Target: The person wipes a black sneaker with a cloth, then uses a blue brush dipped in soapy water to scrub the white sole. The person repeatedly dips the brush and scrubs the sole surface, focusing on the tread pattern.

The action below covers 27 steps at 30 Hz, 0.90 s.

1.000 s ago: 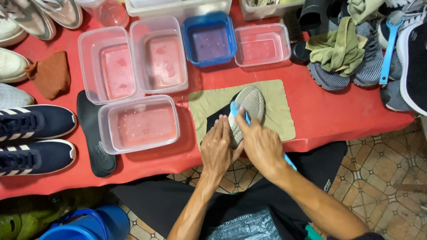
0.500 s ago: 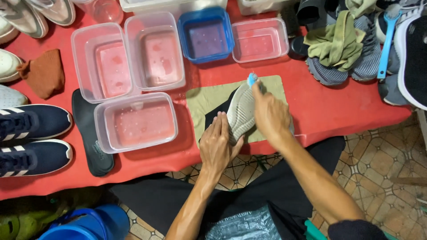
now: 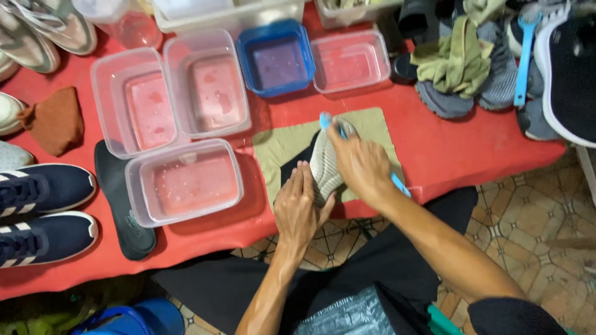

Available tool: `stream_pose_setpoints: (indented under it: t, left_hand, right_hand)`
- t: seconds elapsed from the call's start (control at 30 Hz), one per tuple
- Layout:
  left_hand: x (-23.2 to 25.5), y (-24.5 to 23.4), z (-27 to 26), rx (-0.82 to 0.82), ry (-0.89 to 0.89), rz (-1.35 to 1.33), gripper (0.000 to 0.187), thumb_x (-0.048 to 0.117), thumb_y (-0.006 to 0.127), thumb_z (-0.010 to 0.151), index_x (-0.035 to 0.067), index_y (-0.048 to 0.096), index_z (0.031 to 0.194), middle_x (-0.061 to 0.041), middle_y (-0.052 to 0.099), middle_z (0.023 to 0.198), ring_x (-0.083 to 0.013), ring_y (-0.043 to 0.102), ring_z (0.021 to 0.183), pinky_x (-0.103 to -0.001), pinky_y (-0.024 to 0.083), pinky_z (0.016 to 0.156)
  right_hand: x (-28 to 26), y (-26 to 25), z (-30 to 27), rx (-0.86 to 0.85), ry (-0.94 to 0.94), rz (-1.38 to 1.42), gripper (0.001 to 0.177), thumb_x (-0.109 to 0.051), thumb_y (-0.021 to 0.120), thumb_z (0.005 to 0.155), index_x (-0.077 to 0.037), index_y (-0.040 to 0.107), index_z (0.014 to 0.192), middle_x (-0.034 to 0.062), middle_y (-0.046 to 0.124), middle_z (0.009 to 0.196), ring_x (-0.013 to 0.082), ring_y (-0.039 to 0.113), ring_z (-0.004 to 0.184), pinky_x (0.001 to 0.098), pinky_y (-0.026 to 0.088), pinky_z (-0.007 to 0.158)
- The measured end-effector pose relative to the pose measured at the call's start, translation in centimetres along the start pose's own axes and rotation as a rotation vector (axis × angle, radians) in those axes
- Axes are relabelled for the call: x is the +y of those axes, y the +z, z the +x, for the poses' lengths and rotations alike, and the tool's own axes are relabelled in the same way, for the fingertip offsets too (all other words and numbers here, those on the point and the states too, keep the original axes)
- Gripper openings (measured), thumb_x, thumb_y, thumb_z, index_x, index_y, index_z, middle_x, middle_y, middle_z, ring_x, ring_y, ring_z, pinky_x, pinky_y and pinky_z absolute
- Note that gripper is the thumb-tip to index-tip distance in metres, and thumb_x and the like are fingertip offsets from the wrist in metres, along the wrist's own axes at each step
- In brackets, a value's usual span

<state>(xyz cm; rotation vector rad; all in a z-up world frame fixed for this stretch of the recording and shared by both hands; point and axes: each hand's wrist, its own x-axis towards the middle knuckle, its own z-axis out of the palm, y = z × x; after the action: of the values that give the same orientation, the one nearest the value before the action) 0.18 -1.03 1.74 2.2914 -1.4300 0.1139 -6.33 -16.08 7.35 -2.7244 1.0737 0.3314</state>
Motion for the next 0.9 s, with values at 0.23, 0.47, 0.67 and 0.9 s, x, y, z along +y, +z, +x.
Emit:
stream_pose_setpoints:
  t: [0.23,0.47,0.67,0.9]
  left_hand:
    - [0.0,0.2,0.0,-0.003,-0.006,-0.02,0.078,0.052,0.075,0.077,-0.001,0.063,0.133,-0.018,0.071,0.125,-0.0296,0.071,0.112,-0.036,0.056,0.093]
    - [0.0,0.0,0.1,-0.015,-0.005,-0.018,0.078,0.052,0.075,0.077,-0.001,0.062,0.134,-0.018,0.07,0.128,-0.0292,0.069,0.115,-0.036,0.055,0.095]
    - [-0.1,0.3,-0.1,-0.003,-0.018,-0.022,0.079,0.053,0.075,0.078,0.0,0.062,0.135,-0.017,0.07,0.127,-0.0285,0.07,0.115,-0.036,0.055,0.095]
    - [-0.1,0.5,-0.2,-0.011,-0.043,-0.053,0.076,0.051,0.075,0.078,0.0,0.063,0.133,-0.018,0.071,0.127,-0.0293,0.07,0.115,-0.037,0.055,0.095]
  right_hand:
    - [1.3,2.2,-0.9,0.054,-0.086,-0.082,0.065,0.0,0.042,0.093,-0.024,0.036,0.153,0.0161,0.064,0.082,0.0425,0.075,0.065,0.058,0.061,0.055]
    - [-0.6,0.0,-2.0,-0.019,-0.096,0.011,0.067,-0.002,0.043,0.092,-0.023,0.033,0.154,0.0199,0.067,0.086,0.0464,0.074,0.067,0.0612,0.06,0.057]
    - [-0.5,0.0,-2.1,-0.031,-0.054,-0.043,0.065,0.001,0.038,0.094,-0.021,0.033,0.155,0.0196,0.069,0.09,0.0458,0.076,0.075,0.0609,0.061,0.065]
    - [0.6,1.7,-4.4,-0.033,0.118,0.161,0.061,-0.001,0.036,0.097,-0.018,0.031,0.156,0.027,0.067,0.095,0.0531,0.072,0.08,0.0682,0.058,0.068]
